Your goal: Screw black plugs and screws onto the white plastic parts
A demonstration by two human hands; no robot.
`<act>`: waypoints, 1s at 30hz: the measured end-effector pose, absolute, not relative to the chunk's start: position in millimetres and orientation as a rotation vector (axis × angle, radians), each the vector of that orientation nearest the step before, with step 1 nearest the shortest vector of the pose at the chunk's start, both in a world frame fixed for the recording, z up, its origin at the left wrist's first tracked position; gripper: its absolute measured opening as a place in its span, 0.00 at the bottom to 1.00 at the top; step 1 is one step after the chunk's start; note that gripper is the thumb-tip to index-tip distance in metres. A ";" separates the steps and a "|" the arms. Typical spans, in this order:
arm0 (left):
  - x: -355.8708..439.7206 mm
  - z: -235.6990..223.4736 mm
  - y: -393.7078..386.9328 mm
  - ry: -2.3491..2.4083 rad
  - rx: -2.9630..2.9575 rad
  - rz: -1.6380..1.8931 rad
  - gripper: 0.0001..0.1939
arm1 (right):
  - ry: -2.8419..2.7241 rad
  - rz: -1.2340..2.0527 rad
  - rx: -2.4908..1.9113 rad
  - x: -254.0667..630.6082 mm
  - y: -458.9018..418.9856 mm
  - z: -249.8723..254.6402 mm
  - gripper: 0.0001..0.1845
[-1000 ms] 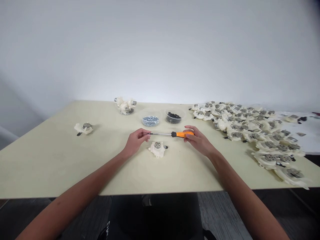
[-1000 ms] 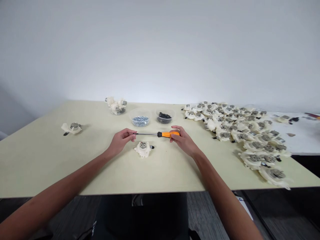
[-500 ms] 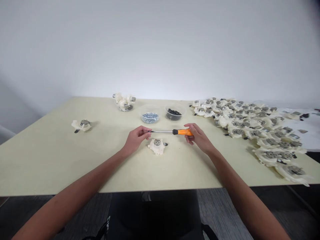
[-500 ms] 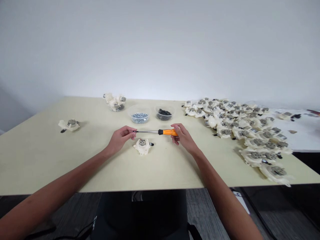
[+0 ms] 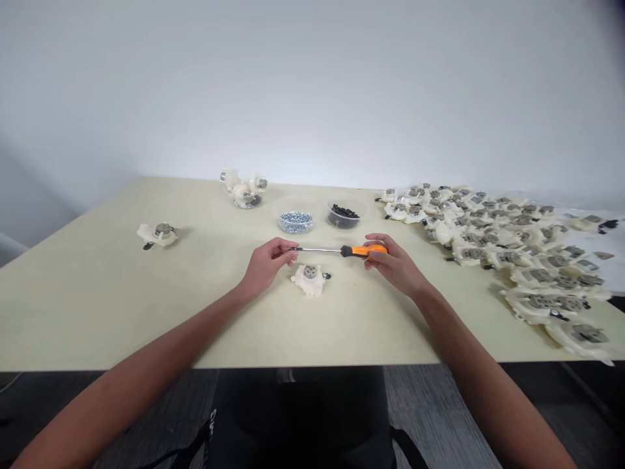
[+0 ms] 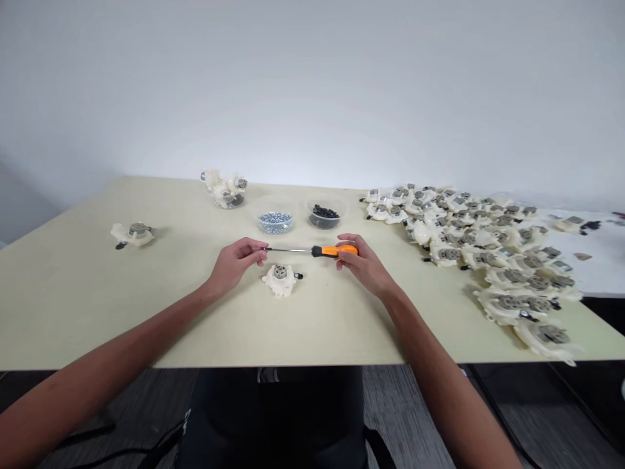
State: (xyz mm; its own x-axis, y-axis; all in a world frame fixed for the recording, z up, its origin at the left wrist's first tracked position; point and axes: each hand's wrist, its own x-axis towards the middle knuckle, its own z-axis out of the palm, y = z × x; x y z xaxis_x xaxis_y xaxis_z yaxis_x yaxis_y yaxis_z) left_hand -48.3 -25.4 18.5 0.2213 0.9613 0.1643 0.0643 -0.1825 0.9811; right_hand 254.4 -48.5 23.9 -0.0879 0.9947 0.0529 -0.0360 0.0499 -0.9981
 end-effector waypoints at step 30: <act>-47.5 30.8 -33.3 1.011 1.417 1.158 0.13 | -1.275 1.282 -1.068 252.4 -52.1 31.2 0.18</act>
